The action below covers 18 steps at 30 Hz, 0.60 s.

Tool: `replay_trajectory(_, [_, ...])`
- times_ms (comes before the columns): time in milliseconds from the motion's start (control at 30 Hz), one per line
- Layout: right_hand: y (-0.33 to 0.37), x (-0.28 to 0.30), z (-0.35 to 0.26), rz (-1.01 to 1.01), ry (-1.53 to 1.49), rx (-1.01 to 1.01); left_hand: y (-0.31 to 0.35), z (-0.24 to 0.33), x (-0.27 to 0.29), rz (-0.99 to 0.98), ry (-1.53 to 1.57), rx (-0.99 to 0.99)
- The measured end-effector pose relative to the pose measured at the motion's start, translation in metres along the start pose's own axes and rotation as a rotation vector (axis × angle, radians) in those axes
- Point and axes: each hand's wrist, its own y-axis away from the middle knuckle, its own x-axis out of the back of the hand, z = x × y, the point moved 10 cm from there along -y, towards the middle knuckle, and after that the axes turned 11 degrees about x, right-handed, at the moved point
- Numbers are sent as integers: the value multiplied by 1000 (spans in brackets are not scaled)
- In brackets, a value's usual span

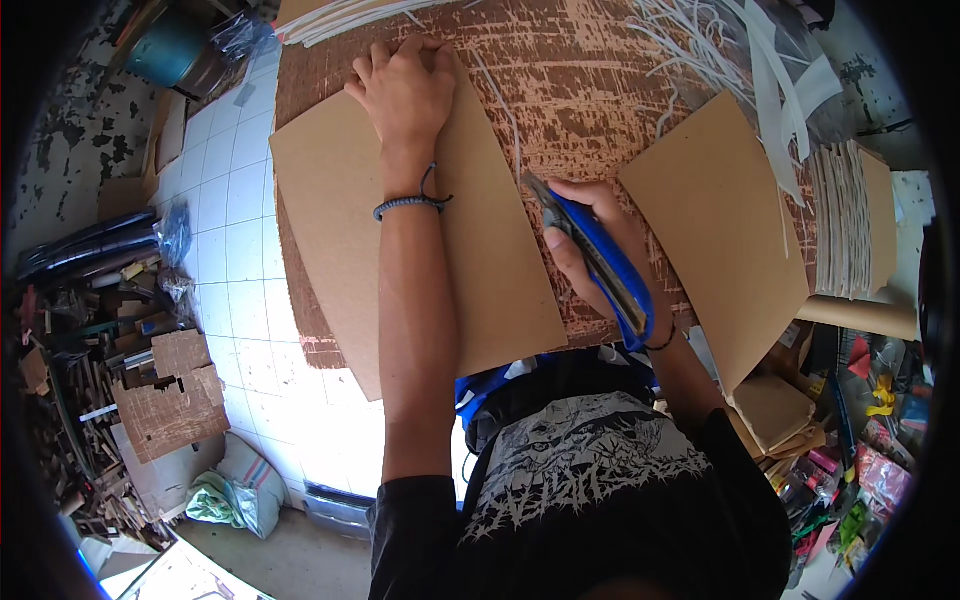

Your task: The person aligns a foam sheet with cardboard boards and trims the excess foam from the edges using a utility knife.

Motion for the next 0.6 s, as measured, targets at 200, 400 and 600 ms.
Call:
replay_trajectory(200, [-3,-9,-1,-61,20,32,1,-3,-1,38,-40,19])
replay_trajectory(400, [10,-8,-3,-104,-19,-1,0,-7,-4,-12,-9,26])
replay_trajectory(600, [13,0,-12,38,131,206,2,3,2,36,-22,-14])
